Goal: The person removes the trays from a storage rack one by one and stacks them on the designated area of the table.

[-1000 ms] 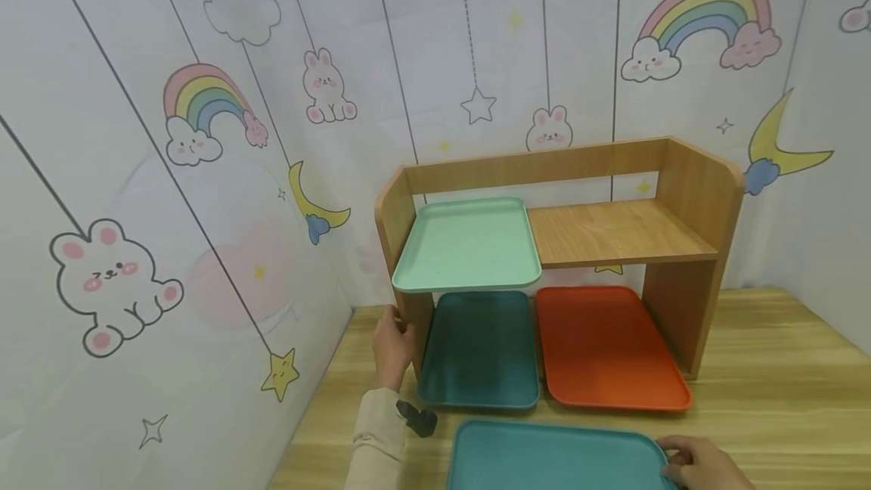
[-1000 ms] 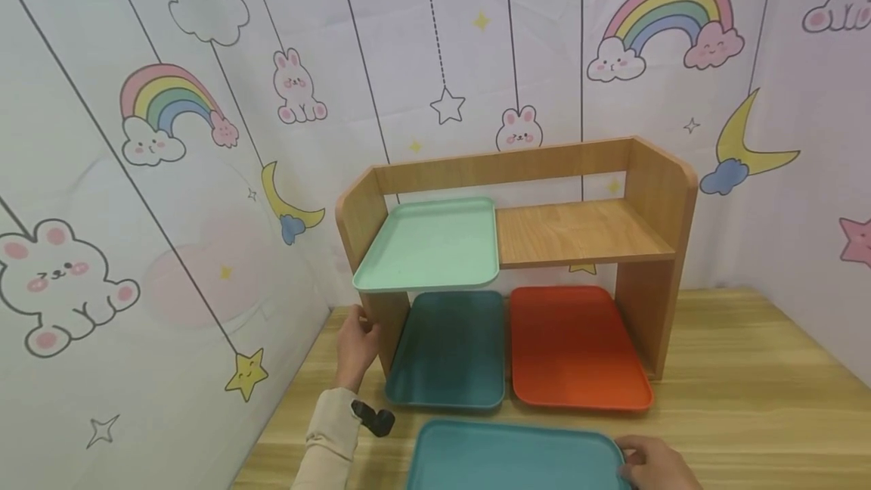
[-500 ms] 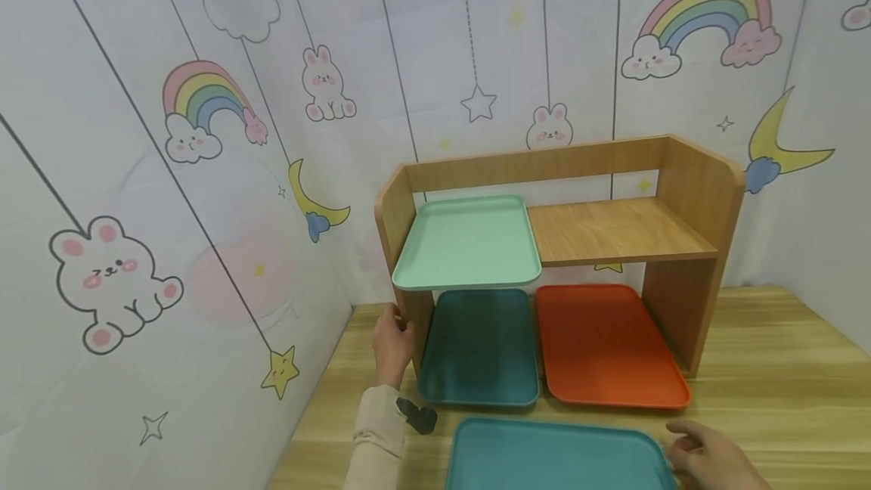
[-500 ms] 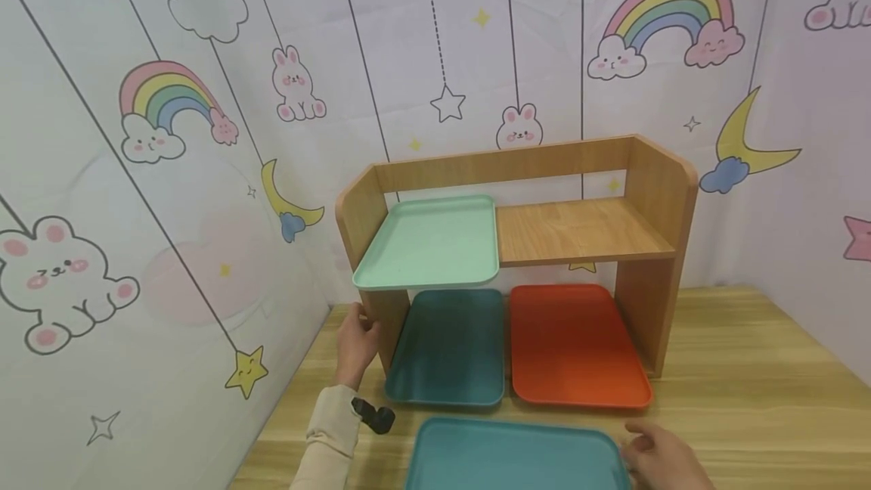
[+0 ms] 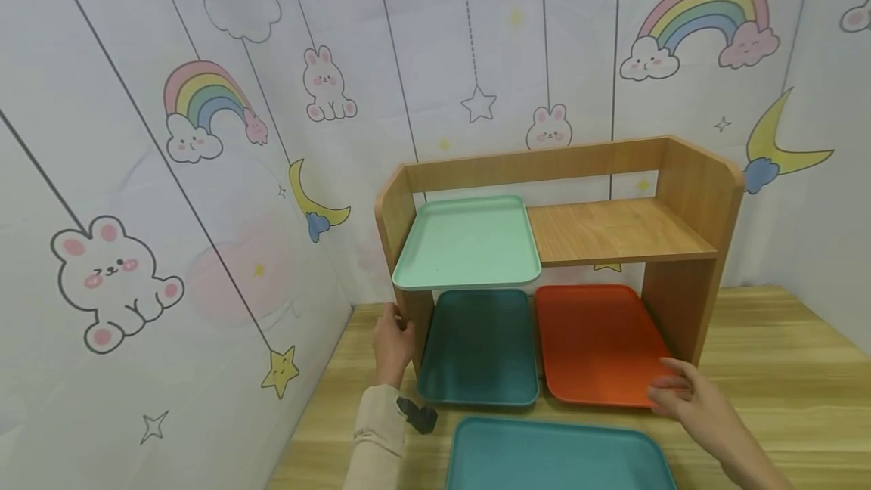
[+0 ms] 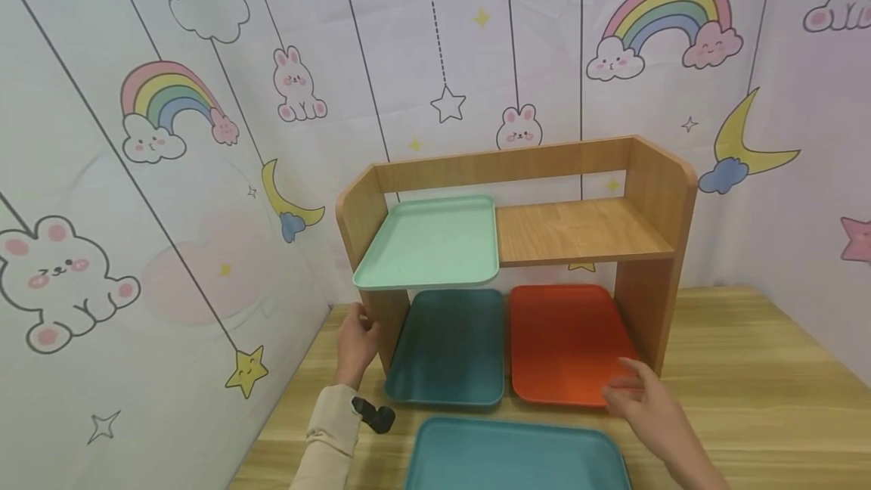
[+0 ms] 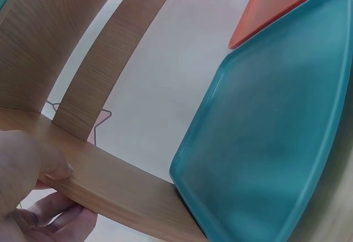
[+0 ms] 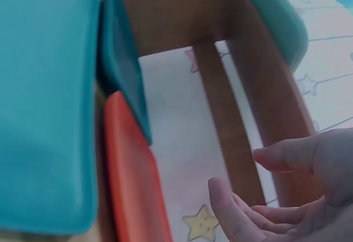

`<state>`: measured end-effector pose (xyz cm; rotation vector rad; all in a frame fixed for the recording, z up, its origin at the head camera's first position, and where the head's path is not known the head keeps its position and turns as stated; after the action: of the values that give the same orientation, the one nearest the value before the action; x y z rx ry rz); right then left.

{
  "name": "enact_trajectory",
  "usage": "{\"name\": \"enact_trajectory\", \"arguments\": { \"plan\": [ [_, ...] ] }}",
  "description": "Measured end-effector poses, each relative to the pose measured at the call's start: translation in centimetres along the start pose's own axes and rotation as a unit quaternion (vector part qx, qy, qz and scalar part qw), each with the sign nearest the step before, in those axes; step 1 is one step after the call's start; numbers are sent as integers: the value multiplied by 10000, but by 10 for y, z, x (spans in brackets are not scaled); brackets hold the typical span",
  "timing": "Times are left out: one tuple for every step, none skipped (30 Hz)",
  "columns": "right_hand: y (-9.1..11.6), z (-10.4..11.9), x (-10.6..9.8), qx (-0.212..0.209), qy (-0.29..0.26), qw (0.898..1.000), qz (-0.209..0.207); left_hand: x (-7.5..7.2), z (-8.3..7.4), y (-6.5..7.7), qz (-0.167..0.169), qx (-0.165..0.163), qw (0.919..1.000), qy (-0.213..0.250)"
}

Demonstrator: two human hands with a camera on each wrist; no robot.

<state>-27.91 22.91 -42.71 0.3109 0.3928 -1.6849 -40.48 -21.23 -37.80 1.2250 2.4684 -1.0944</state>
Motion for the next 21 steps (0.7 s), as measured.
{"name": "enact_trajectory", "arguments": {
  "plan": [
    [-1, 5, 0, -39, -65, 10000, 0, 0, 0, 0, -3, 0, 10000, 2],
    [-2, 10, -1, -85, -114, 9999, -7, 0, -1, 0, -3, -1, 10000, 5],
    [-3, 14, -1, -111, -167, 9998, -16, 0, -1, 0, -3, -9, 10000, 10],
    [-4, 19, 0, -124, -214, 9997, -20, 0, -1, 0, -4, -13, 10000, 18],
    [-5, 23, 0, -142, -218, 9997, -5, 0, -1, 0, -3, -20, 10000, 23],
    [-6, 27, 0, -175, -240, 9996, -27, 0, -1, 0, -7, -24, 10000, 31],
    [-6, 31, 1, -219, -252, 9994, -62, 0, -1, 1, -5, -28, 10000, 37],
    [-7, 35, 1, -252, -277, 9993, -91, 0, 0, 1, -2, -36, 10000, 46],
    [-8, 39, 2, -286, -316, 9990, -121, 0, 0, 1, 2, -42, 10000, 46],
    [-8, 42, 3, -303, -349, 9988, -131, 0, 0, 1, 6, -44, 10000, 47],
    [-9, 45, 4, -324, -391, 9986, -151, 0, 1, 1, 10, -48, 10000, 48],
    [-9, 48, 4, -335, -446, 9983, -164, 1, 1, 1, 14, -46, 10000, 48],
    [-10, 51, 5, -334, -487, 9981, -148, 1, 1, 1, 24, -48, 10000, 42],
    [-11, 54, 6, -334, -532, 9979, -141, 1, 1, 1, 30, -51, 10000, 36],
    [-11, 57, 7, -350, -548, 9978, -131, 1, 1, 1, 38, -54, 10000, 27],
    [-12, 60, 8, -375, -578, 9976, -120, 1, 1, 1, 35, -45, 10000, 22],
    [-13, 64, 9, -396, -592, 9974, -129, 1, 1, 1, 30, -39, 10000, 13],
    [-14, 67, 10, -412, -609, 9972, -126, 1, 1, 1, 30, -35, 10000, -2],
    [-15, 71, 11, -443, -634, 9969, -133, 1, 0, 1, 30, -36, 10000, -15],
    [-16, 74, 12, -467, -666, 9966, -141, 1, 0, 1, 20, -37, 10000, -21],
    [-17, 78, 13, -487, -706, 9962, -139, 1, 0, 1, 12, -33, 10000, -33]
  ]
}}
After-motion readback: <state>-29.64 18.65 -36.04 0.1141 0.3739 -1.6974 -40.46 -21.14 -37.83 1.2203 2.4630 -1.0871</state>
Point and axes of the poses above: each hand's wrist, its own y-axis away from the middle knuckle, its own x-axis out of the palm, z = x × y, the point moved 9 cm from there along -y, towards the middle knuckle, and after that the axes turned 9 degrees about -z, right-handed, at the moved point
